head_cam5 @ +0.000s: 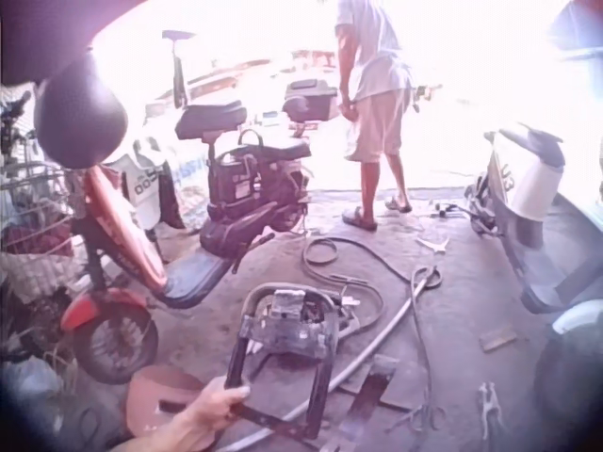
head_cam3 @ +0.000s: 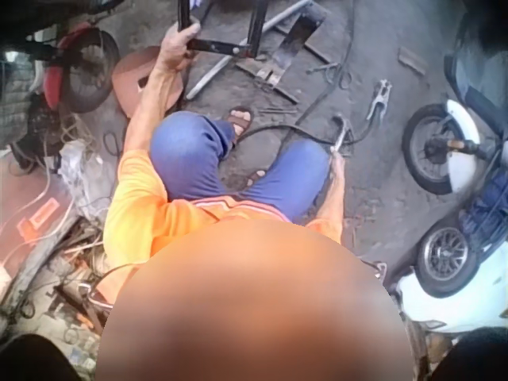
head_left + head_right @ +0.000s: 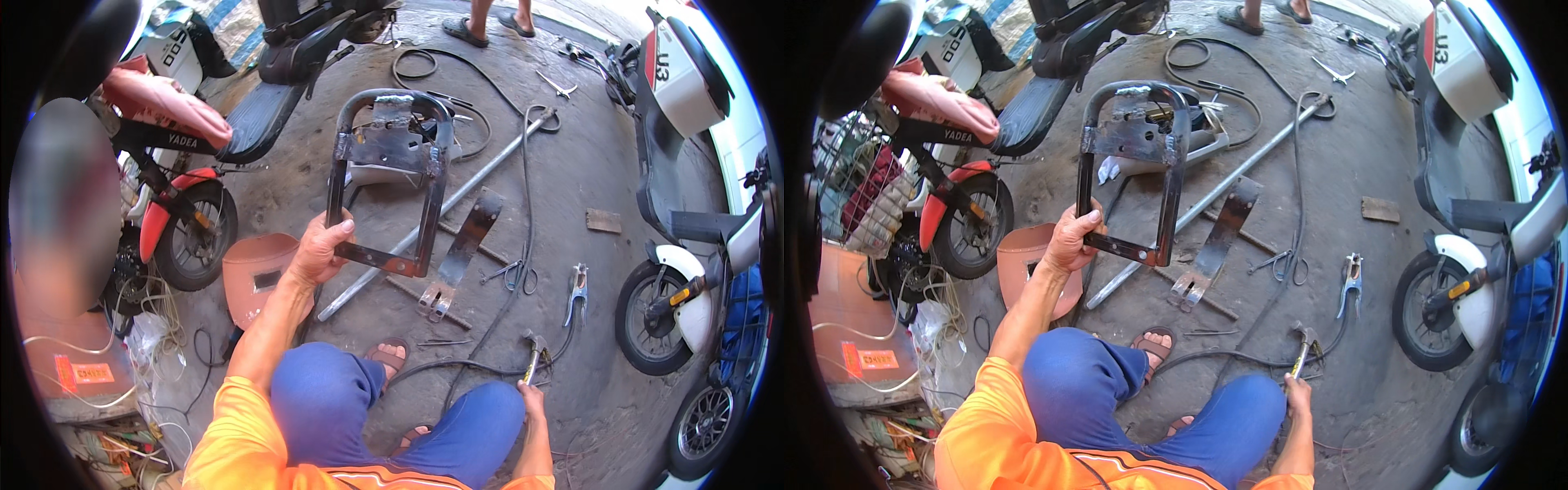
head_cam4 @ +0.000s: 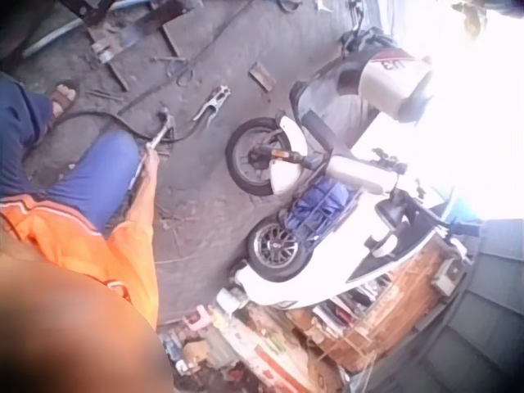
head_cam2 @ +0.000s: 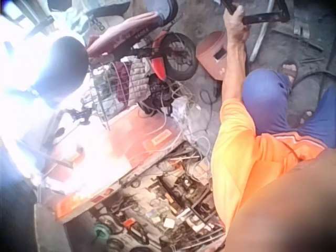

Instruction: The person uses a hammer to tap a metal frame part, then rinses it under a tap and wipes it with a cloth. The person then walks to a scooter and points at the seat area while another person works on the scooter.

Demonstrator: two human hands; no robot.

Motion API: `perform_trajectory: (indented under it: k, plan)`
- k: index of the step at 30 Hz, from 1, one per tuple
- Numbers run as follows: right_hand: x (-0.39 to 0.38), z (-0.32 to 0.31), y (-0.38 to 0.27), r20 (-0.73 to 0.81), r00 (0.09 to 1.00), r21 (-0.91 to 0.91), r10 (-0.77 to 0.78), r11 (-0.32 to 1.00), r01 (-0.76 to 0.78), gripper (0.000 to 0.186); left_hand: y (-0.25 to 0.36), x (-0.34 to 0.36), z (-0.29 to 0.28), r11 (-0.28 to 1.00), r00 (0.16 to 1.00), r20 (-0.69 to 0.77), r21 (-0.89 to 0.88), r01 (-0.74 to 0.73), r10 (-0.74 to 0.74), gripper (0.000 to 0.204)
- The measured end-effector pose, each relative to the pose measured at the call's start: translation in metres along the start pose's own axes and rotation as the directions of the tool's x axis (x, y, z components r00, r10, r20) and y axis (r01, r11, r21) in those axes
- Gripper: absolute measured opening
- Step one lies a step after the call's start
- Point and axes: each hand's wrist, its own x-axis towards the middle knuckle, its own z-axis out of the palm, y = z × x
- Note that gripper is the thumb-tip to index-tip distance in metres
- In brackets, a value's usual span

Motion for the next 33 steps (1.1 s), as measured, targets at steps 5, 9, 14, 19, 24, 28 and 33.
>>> perform_trajectory:
  k: [5,9,14,19,24,28,33]
  plan:
    - [-0.039,0.006,-0.017,-0.068,0.862,-0.805,-0.502,0.538,0.25,0.049,0.024,0.034,0.04,0.994,0.992,0.105,0.094,0.064,-0.074,0.019]
    - [-0.114,0.011,-0.112,0.007,0.951,-0.532,-0.31,0.804,0.266,0.047,0.056,0.04,0.099,0.978,0.979,0.128,0.162,0.134,-0.156,0.024]
    - [-0.237,0.055,-0.24,0.231,0.885,0.083,-0.405,0.914,0.397,0.043,0.081,0.014,0.173,0.937,0.918,0.187,0.039,0.348,-0.349,0.027]
    - [-0.365,0.068,-0.33,0.214,0.752,0.596,-0.624,0.693,0.405,0.069,0.118,-0.032,0.235,0.846,0.837,0.181,-0.043,0.531,-0.516,0.025]
    - [-0.459,0.035,-0.378,0.18,0.857,0.51,-0.483,0.791,0.339,0.07,0.166,-0.077,0.276,0.753,0.747,0.228,-0.078,0.653,-0.625,0.021]
    - [-0.517,-0.001,-0.384,0.171,0.854,0.435,-0.492,0.815,0.383,0.074,0.208,-0.108,0.31,0.719,0.715,0.18,-0.056,0.693,-0.676,0.02]
    - [-0.608,-0.037,-0.398,-0.029,0.904,0.29,-0.427,0.862,0.416,0.069,0.256,-0.132,0.338,0.691,0.663,0.257,0.024,0.723,-0.703,0.021]
